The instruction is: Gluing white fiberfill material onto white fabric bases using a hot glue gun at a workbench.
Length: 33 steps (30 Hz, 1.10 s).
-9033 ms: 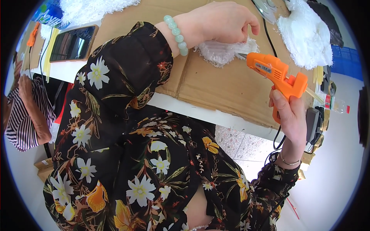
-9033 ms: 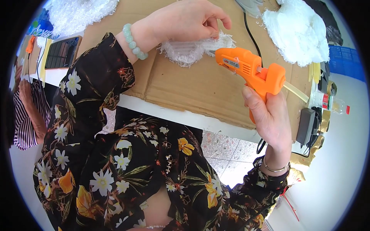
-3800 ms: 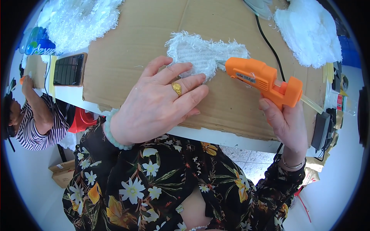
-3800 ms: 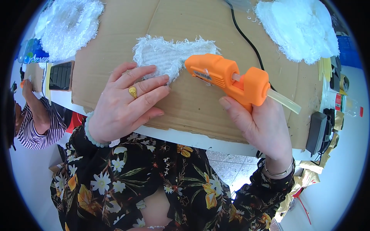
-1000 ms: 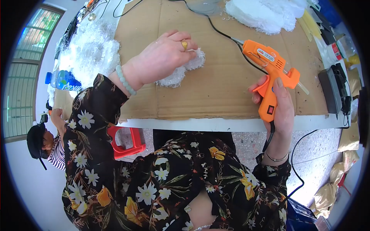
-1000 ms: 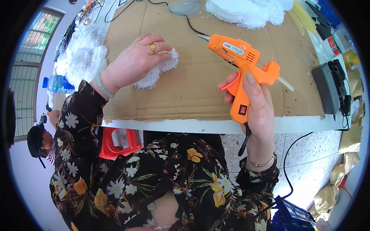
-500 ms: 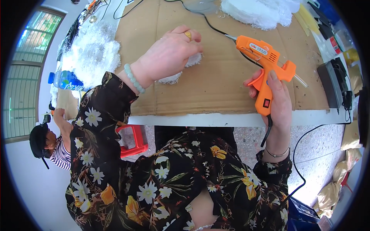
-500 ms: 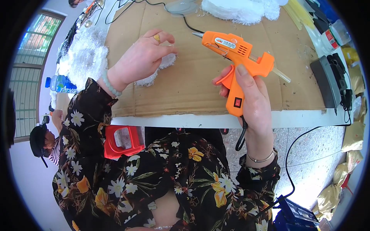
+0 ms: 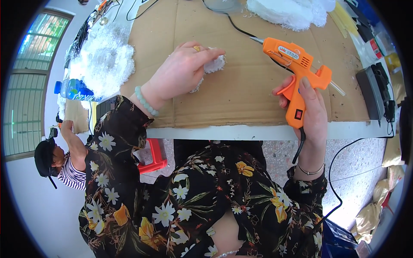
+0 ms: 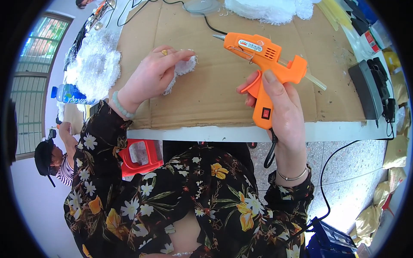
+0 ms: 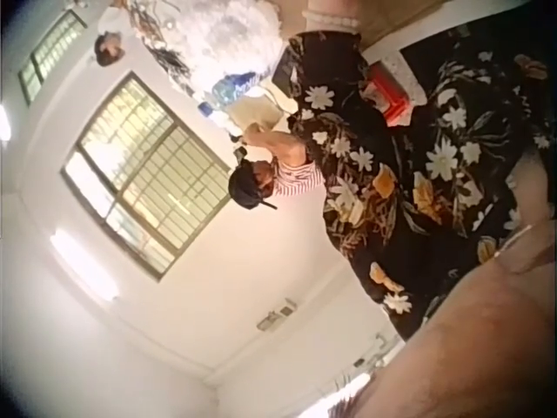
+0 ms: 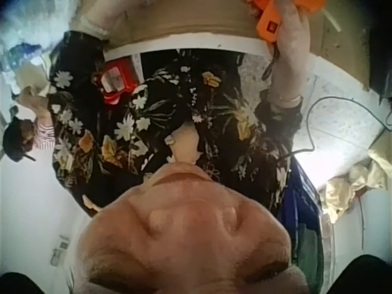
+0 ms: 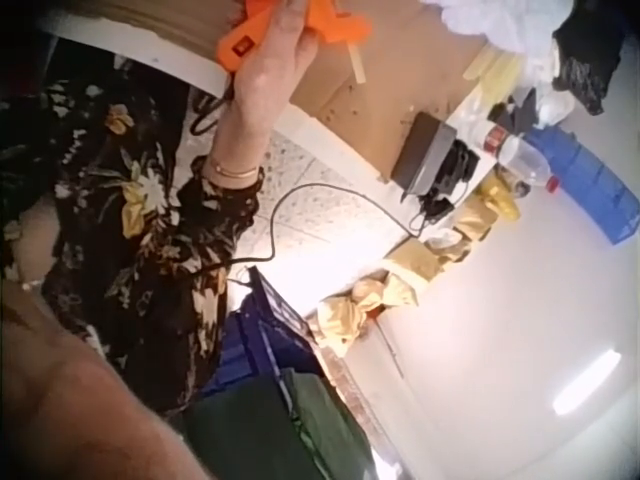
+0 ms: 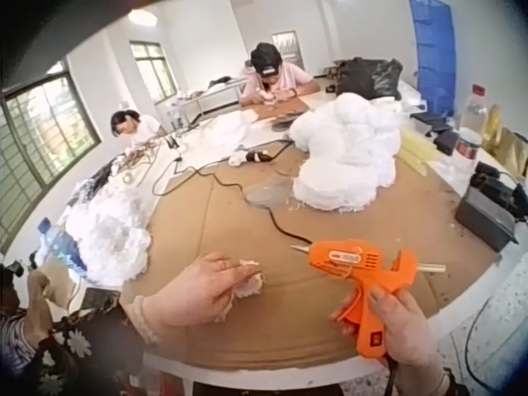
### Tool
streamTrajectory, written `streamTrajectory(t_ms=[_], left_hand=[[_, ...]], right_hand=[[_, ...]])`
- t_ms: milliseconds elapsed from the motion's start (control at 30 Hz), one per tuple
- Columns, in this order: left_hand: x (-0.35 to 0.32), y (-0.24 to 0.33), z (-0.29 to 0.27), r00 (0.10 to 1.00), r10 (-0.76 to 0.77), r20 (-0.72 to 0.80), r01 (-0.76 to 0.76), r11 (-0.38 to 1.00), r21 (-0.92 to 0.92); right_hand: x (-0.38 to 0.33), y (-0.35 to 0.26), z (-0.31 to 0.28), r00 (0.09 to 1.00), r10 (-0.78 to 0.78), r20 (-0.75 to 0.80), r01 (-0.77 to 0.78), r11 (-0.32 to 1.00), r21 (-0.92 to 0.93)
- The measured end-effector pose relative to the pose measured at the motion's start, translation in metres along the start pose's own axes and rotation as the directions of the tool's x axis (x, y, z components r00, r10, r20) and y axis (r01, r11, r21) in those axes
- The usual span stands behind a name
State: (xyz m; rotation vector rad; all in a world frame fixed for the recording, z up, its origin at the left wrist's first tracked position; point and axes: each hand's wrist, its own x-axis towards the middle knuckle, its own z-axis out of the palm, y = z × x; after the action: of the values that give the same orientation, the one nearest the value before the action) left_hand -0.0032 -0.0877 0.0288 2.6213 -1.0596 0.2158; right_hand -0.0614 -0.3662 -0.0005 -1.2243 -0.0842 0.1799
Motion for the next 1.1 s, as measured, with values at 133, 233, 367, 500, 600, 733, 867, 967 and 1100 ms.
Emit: streamTrajectory(t_ms=[133,233,367,500,600,733,867,967,1100], left_hand=[[-0.004,-0.001,0.0,0.994,0.1,0.043,-0.105,0.984,0.142],[-0.004,-0.001,-0.003,0.984,0.156,0.087,-0.172,0.957,0.232],[-0.002,0.005,-0.013,0.959,0.213,0.187,-0.268,0.896,0.354],[-0.009,0.005,-0.012,0.945,0.241,0.221,-0.32,0.821,0.473],[-0.011,0.003,-0.01,0.952,0.244,0.186,-0.305,0.817,0.49],[-0.013,0.003,-0.007,0.964,0.226,0.138,-0.264,0.857,0.442],[-0.01,-0.008,-0.002,0.986,0.16,0.046,-0.167,0.939,0.302],[-0.005,-0.025,0.0,0.994,0.104,-0.045,-0.101,0.993,0.062],[-0.007,-0.021,-0.014,0.968,-0.244,-0.065,0.214,0.929,-0.302]], right_hand=[[0.0,-0.001,0.0,1.0,0.002,0.003,-0.002,1.0,-0.001],[0.0,0.0,0.0,1.0,-0.003,0.0,0.003,1.0,-0.001],[-0.001,-0.001,0.0,1.0,-0.003,-0.008,0.003,1.0,0.001],[-0.001,-0.002,0.0,1.0,0.0,0.011,0.0,1.0,-0.014],[-0.001,-0.002,0.0,1.0,0.005,0.012,-0.005,1.0,-0.015],[-0.002,-0.003,0.003,1.0,0.003,0.014,-0.003,1.0,-0.011],[-0.002,-0.003,0.004,1.0,0.003,-0.007,-0.003,1.0,-0.005],[-0.002,-0.003,0.005,1.0,-0.002,-0.005,0.002,1.0,-0.007],[0.0,-0.004,0.005,1.0,-0.004,0.018,0.004,1.0,0.004]])
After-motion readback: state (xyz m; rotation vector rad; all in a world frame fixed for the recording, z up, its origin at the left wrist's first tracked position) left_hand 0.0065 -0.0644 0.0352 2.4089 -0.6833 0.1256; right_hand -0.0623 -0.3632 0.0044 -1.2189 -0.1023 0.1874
